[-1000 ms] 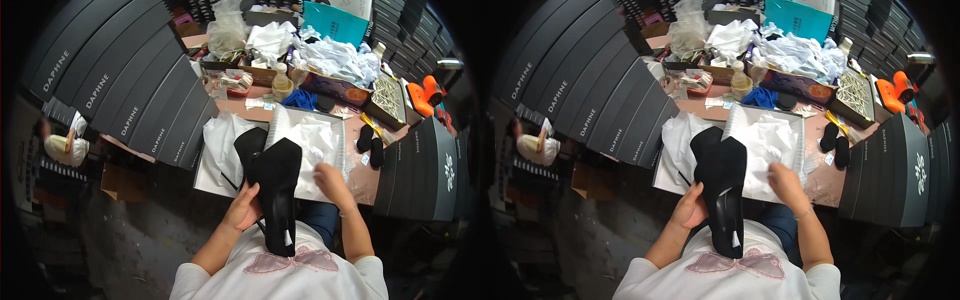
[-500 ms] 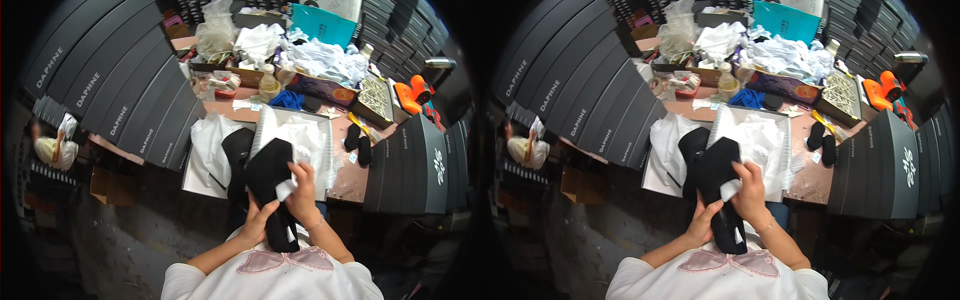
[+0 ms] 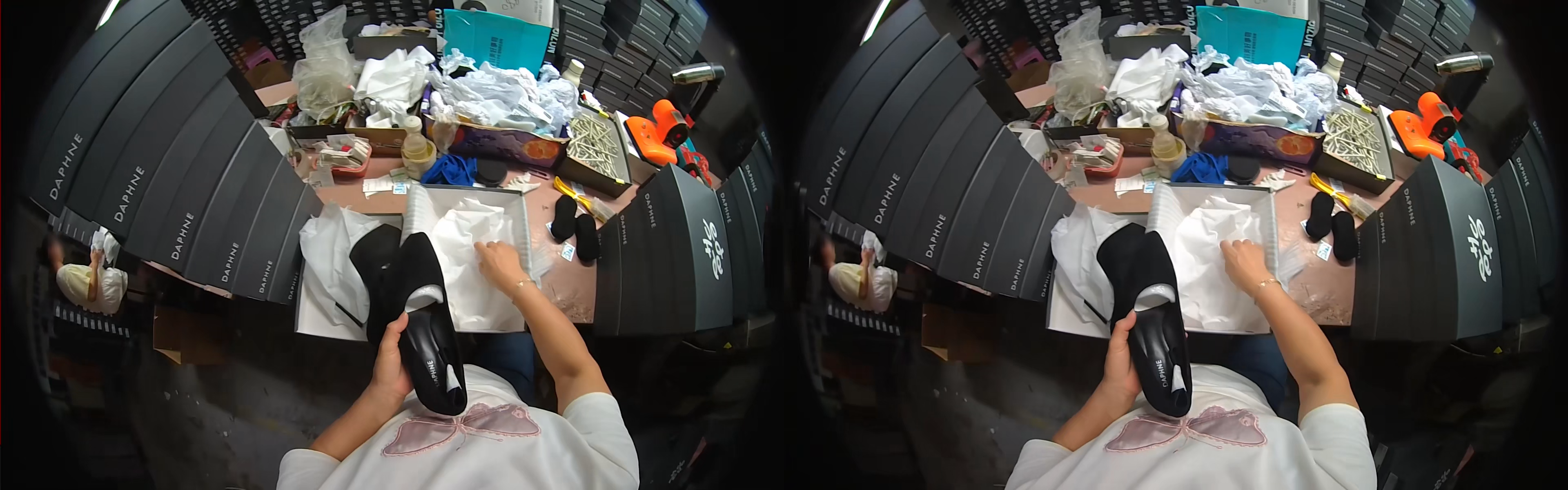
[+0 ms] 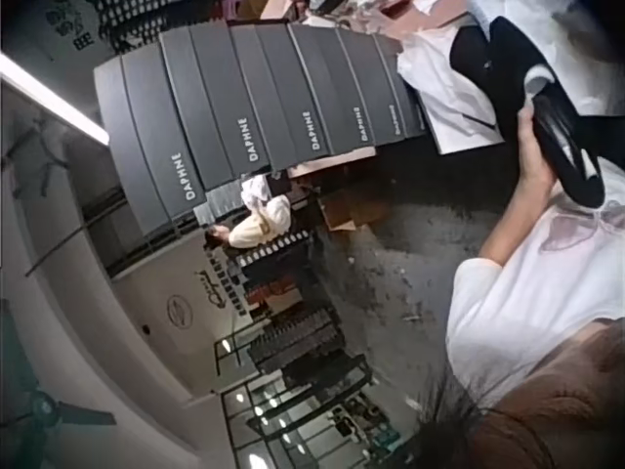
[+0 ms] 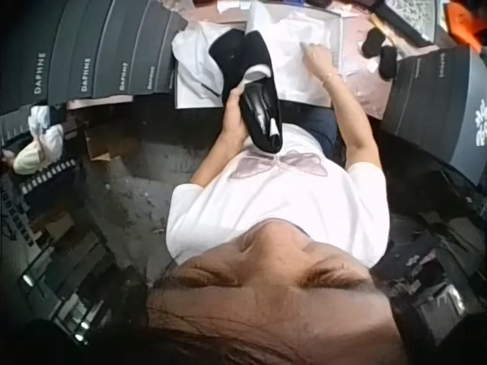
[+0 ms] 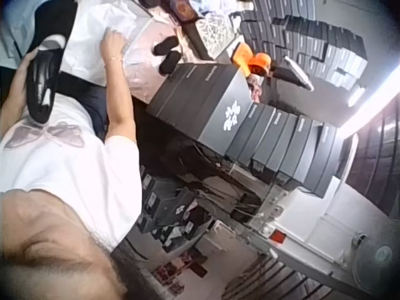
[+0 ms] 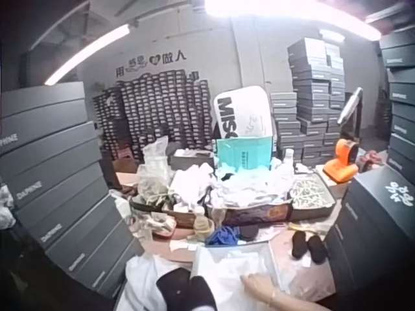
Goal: The recorder is seen cleaning black high-heeled shoes with a cloth and then packing them into boxes using tissue paper.
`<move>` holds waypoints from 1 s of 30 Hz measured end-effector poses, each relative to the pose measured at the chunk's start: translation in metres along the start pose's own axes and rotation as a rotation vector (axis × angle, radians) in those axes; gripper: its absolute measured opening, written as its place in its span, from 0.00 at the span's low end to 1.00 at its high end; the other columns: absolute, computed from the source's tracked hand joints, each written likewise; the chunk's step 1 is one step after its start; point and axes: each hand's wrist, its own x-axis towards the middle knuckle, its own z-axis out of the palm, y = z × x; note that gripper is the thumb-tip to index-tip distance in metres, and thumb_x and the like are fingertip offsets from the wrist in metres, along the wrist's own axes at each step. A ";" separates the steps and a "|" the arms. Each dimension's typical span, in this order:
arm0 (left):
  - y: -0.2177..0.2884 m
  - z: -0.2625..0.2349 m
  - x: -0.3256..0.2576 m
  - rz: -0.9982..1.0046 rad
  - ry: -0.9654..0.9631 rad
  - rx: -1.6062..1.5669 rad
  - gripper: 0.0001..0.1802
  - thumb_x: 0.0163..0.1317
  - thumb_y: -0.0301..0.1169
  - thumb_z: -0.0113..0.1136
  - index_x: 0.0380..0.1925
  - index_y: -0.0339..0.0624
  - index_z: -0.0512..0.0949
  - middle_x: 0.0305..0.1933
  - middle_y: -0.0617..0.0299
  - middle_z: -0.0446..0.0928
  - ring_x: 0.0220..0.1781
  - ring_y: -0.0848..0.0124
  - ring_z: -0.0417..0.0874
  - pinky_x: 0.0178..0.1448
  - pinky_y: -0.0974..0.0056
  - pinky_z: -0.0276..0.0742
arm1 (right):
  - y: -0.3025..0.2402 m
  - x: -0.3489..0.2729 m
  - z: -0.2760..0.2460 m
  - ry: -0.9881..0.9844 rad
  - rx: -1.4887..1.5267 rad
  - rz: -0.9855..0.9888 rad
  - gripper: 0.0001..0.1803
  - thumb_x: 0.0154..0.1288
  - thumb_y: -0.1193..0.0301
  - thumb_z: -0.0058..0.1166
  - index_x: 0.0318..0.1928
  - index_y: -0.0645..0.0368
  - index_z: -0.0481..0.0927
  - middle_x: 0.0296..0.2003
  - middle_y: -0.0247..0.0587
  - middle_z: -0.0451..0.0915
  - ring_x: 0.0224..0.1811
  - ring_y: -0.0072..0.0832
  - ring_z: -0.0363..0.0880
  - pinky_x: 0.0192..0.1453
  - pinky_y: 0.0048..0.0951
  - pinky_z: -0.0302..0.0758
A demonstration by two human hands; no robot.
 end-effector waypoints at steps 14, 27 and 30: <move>-0.029 0.010 -0.005 0.238 -0.037 0.142 0.20 0.70 0.41 0.54 0.58 0.48 0.69 0.54 0.65 0.74 0.58 0.73 0.74 0.63 0.63 0.71 | -0.130 -0.078 -0.087 0.216 0.343 -0.509 0.19 0.54 0.76 0.58 0.48 0.62 0.75 0.45 0.46 0.75 0.50 0.40 0.76 0.52 0.32 0.76; -0.024 0.010 -0.017 0.231 -0.134 0.294 0.37 0.62 0.26 0.55 0.69 0.51 0.51 0.61 0.59 0.62 0.63 0.69 0.67 0.64 0.62 0.70 | -0.120 -0.075 -0.079 0.322 0.734 -0.161 0.34 0.50 0.80 0.66 0.59 0.60 0.69 0.48 0.49 0.76 0.53 0.38 0.77 0.59 0.37 0.72; -0.041 0.020 -0.016 0.238 -0.124 0.370 0.42 0.58 0.23 0.58 0.70 0.51 0.50 0.57 0.60 0.63 0.57 0.70 0.70 0.60 0.63 0.73 | -0.109 -0.068 -0.072 0.169 1.147 -0.053 0.43 0.56 0.84 0.59 0.71 0.63 0.54 0.56 0.54 0.74 0.56 0.33 0.77 0.58 0.32 0.75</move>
